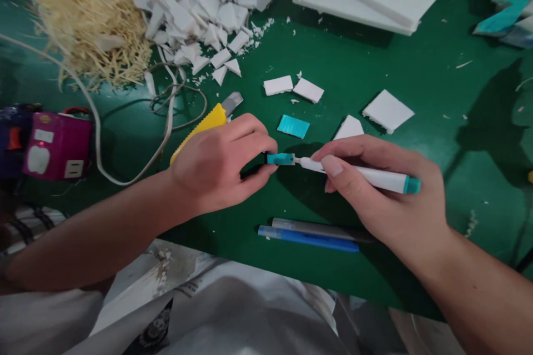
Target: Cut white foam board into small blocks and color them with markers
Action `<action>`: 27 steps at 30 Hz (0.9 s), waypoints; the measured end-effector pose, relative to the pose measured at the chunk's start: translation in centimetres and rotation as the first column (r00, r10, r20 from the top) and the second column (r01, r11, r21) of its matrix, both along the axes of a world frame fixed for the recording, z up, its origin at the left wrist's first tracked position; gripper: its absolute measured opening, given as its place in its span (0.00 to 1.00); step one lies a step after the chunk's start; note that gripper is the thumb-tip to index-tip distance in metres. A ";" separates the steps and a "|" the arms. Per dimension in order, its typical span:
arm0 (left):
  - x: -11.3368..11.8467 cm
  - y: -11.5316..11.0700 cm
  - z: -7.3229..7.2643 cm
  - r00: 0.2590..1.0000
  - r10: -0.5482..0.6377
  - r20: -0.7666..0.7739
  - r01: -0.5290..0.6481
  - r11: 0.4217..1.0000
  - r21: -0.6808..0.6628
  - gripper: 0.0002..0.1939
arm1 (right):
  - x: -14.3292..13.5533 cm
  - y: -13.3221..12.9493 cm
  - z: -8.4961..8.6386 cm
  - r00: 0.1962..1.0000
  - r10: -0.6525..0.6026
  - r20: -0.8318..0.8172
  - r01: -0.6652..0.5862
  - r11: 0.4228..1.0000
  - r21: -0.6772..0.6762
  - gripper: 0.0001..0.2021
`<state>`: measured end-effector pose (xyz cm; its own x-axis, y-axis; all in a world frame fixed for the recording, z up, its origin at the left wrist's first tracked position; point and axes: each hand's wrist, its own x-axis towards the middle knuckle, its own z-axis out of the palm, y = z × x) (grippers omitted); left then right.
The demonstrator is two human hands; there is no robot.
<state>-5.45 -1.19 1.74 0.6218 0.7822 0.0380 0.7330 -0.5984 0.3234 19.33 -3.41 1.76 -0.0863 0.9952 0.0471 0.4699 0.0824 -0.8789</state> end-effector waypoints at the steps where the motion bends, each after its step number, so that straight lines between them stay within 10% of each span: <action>1: 0.0 0.0 0.0 1.000 0.006 0.000 -0.006 1.000 0.000 0.08 | -0.1 0.0 0.0 1.000 0.002 0.004 -0.002 1.000 0.008 0.09; 27: 0.3 0.0 -0.1 1.000 -0.010 0.007 0.010 1.000 0.009 0.10 | -0.3 0.3 0.1 1.000 -0.005 0.000 0.005 0.999 -0.034 0.12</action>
<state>-5.12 -1.19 1.64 0.6290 0.7758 0.0494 0.7250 -0.6084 0.3227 19.01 -3.15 1.81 -0.0814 0.9966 0.0130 0.4697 0.0498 -0.8814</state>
